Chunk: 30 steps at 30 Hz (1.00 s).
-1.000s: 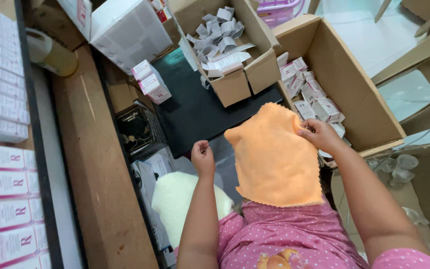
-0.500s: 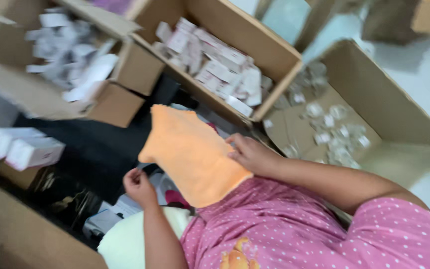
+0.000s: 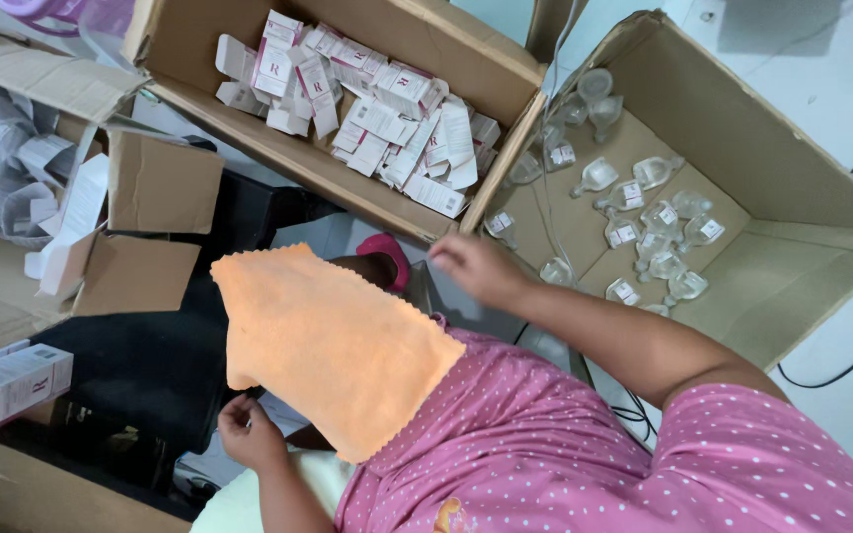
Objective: The person sits on the floor and repeatedly picks up small plastic bottles and rectangular boxes, places the bottles into the boxes, and closes them. The person then places the closed boxes onto a nearby shelf and continues the cycle with additional bottles and boxes from cardboard containers.
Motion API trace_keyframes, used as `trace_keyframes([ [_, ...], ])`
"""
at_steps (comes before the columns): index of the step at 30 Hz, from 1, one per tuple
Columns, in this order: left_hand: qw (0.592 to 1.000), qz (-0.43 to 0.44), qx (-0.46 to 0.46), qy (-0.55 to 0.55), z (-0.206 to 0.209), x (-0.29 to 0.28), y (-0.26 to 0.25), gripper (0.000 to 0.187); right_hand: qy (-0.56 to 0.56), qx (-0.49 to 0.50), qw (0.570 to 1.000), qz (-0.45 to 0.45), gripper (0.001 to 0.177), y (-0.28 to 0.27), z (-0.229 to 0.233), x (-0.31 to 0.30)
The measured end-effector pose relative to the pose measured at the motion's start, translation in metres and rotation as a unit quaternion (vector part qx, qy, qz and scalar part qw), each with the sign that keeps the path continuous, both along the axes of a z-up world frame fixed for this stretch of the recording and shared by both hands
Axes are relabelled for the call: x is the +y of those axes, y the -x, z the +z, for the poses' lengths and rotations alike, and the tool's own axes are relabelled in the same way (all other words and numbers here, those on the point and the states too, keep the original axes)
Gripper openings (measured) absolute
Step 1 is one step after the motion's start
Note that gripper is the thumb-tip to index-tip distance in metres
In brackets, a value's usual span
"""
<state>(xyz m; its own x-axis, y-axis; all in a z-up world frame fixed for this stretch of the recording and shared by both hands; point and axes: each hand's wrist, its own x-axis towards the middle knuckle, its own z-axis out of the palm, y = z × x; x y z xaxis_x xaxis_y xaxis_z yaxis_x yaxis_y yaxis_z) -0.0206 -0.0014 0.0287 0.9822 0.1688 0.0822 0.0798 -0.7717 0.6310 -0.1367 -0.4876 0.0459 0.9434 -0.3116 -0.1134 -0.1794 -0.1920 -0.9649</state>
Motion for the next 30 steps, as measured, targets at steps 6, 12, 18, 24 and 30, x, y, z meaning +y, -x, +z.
trace_keyframes([
  [6,0.996,0.004,0.084,0.004,0.006,-0.009,0.012,0.006,-0.021,-0.003,0.982,-0.188,0.010,0.009,-0.117,-0.049],
  [12,0.996,-0.052,0.075,-0.023,0.025,-0.033,0.024,0.007,-0.090,-0.113,0.920,-0.364,0.004,0.026,-0.210,-0.022],
  [18,0.989,-0.038,0.100,-0.099,0.041,-0.054,0.014,0.011,0.090,0.388,0.916,-0.045,0.043,0.055,-0.277,-0.036],
  [24,0.971,-0.129,0.159,-0.124,0.046,-0.070,0.003,0.036,0.072,0.518,0.852,0.026,0.049,0.040,-0.310,-0.030],
  [30,0.970,-0.158,0.150,-0.107,0.057,-0.089,-0.006,0.040,0.100,0.505,0.855,0.068,0.049,-0.003,-0.304,-0.021],
])
